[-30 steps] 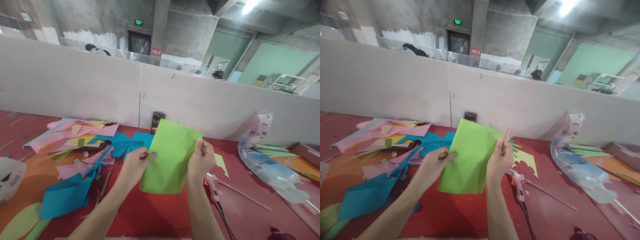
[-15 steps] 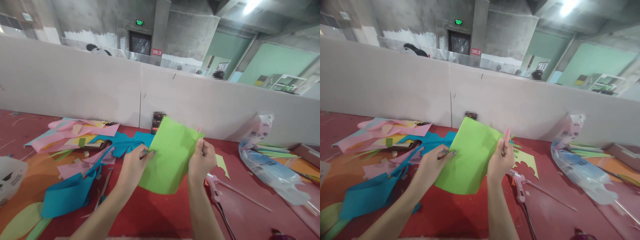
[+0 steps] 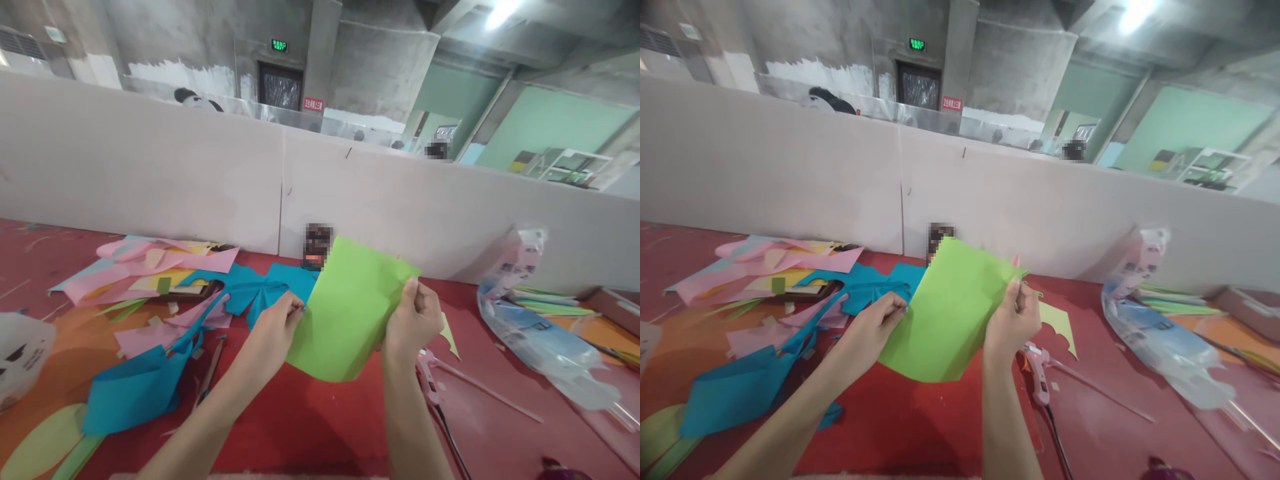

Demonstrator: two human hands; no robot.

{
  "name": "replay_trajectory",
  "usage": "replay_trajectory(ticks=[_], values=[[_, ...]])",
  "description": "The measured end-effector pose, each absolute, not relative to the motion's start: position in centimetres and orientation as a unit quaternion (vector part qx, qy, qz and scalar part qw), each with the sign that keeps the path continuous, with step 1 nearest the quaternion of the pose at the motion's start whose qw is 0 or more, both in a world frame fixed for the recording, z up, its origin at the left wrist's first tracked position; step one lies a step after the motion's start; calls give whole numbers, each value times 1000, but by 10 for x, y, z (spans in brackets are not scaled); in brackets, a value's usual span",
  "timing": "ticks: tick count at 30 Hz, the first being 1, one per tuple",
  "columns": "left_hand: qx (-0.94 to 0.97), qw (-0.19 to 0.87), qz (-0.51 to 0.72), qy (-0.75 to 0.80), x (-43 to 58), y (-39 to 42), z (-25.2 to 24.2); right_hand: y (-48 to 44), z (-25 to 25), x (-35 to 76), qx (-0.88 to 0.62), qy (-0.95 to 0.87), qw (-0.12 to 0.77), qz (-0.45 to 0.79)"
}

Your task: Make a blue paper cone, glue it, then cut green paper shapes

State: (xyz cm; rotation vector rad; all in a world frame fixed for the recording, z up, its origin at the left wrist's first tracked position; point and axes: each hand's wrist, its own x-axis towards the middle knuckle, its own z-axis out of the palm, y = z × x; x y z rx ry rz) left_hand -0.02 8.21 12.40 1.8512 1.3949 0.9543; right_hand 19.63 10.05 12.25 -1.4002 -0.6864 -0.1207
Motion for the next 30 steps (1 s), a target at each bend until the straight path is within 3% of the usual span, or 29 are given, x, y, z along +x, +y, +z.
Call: replay_trajectory(ticks=[11,17,19,21,26,30], values=[[700,474,257,468,-7,82,128,102,123,205,-622,-277,729,-67],[716,473,225,461,-21,88,127,105,120,207,-612,-319,723,-2],[710,428,276,487,-30,94,128,103,122,208,-605,-366,706,40],[682,371,360,517,-38,99,130,98,127,208,-590,-460,657,95],[647,332,443,524,-39,98,139,84,139,192,-507,-716,417,237],[664,383,425,482,-18,84,144,77,143,177,-482,-758,361,251]])
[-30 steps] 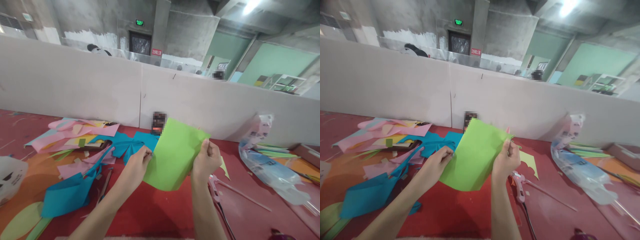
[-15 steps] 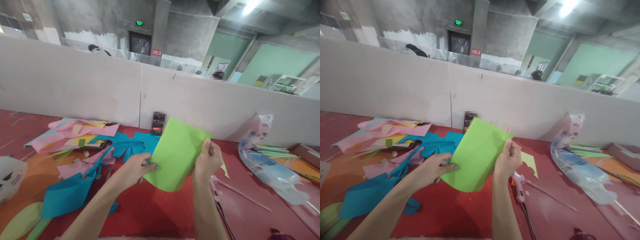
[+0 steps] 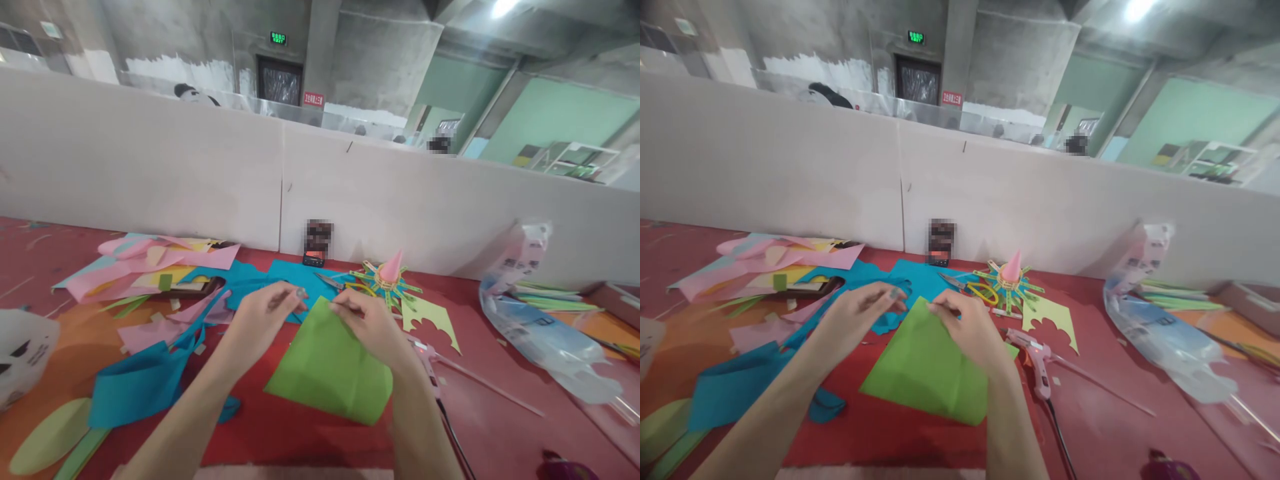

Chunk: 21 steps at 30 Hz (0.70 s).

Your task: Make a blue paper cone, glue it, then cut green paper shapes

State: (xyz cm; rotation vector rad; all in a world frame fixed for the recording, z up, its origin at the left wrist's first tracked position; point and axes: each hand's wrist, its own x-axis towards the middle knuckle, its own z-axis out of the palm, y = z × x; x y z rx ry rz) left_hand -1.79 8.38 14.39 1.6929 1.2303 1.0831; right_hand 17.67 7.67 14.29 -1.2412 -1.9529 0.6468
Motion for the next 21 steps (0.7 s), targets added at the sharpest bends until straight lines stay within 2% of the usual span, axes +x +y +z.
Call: replay_trajectory(ticks=[6,21], values=[[663,403,411,478,0,73,143,68,148,171,-480,-771,347,235],[681,294,467,481,0,60,150,61,156,169,-483,-757,382,218]])
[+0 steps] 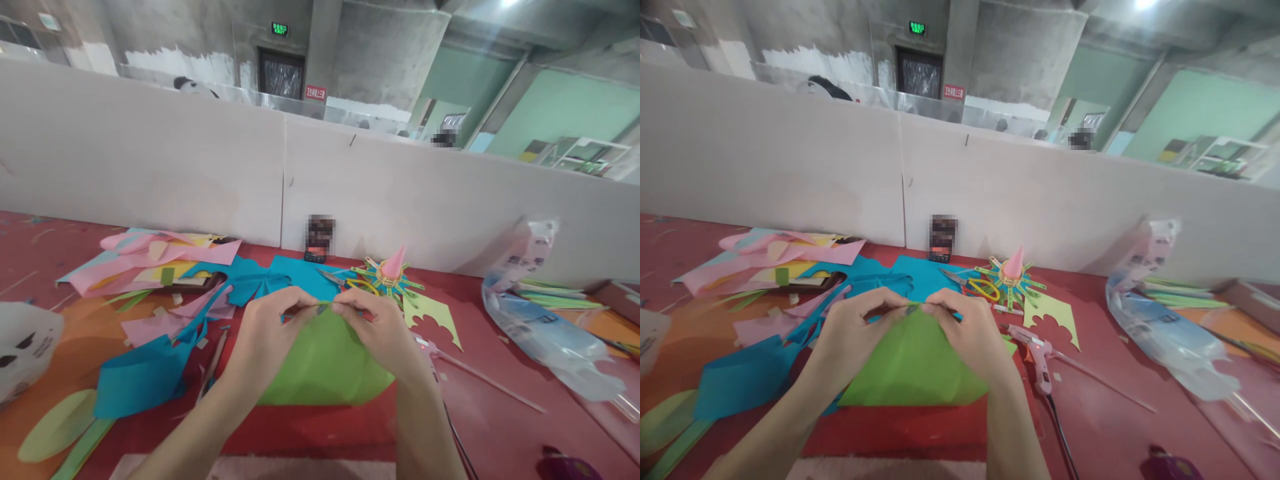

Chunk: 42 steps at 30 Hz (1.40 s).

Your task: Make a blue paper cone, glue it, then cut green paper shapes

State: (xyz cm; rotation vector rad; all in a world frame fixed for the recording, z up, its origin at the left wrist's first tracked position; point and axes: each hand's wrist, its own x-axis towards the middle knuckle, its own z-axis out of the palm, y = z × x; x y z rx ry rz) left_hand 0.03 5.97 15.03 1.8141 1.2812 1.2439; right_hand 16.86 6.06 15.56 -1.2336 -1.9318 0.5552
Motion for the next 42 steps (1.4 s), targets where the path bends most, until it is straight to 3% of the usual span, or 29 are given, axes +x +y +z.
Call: replay_trajectory(ticks=[19,32,36,42], values=[[700,302,444,470,2,61,150,60,154,166,-479,-772,370,194],[729,381,320,471,-15,75,141,70,149,176,-553,-665,487,124],[727,384,323,468,-28,81,144,76,144,184,-579,-590,555,96],[679,431,350,480,-35,83,152,84,138,184,-584,-563,575,105]])
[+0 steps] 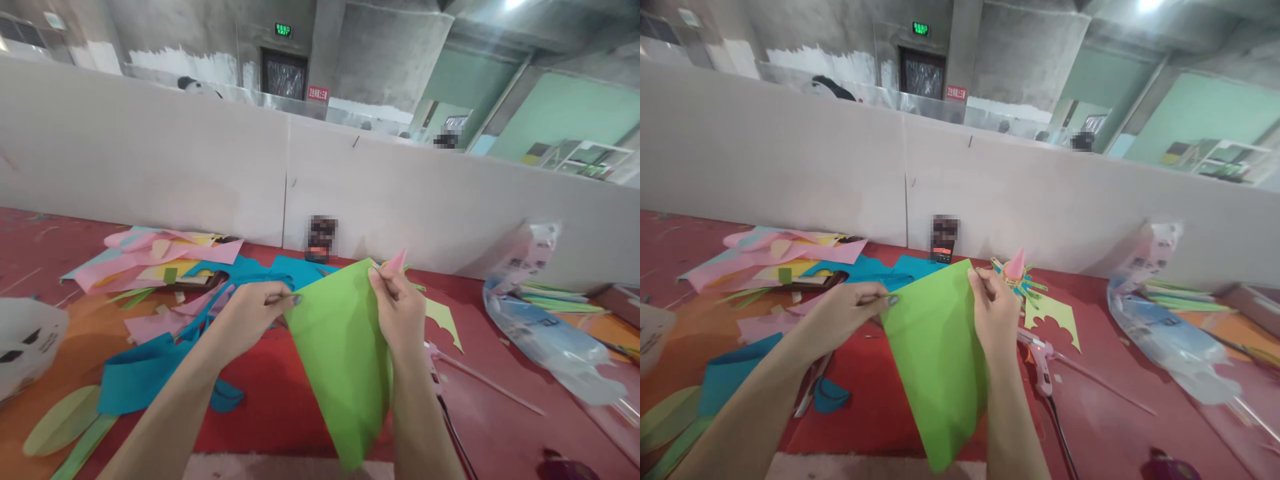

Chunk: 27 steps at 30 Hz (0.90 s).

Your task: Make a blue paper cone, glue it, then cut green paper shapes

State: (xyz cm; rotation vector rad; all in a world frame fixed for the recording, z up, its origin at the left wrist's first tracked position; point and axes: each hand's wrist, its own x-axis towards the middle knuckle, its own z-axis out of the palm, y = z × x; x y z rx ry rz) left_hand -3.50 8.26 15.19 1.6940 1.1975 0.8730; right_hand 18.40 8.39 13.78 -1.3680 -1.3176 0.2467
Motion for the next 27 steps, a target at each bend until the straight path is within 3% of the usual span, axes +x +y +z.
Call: replay_trajectory(ticks=[11,19,27], values=[[567,374,490,547,-33,88,148,84,136,180,-566,-587,567,117],[558,510,444,482,-22,91,141,84,137,180,-577,-537,612,68],[592,448,454,492,-22,93,134,82,138,174,-574,-520,630,49]])
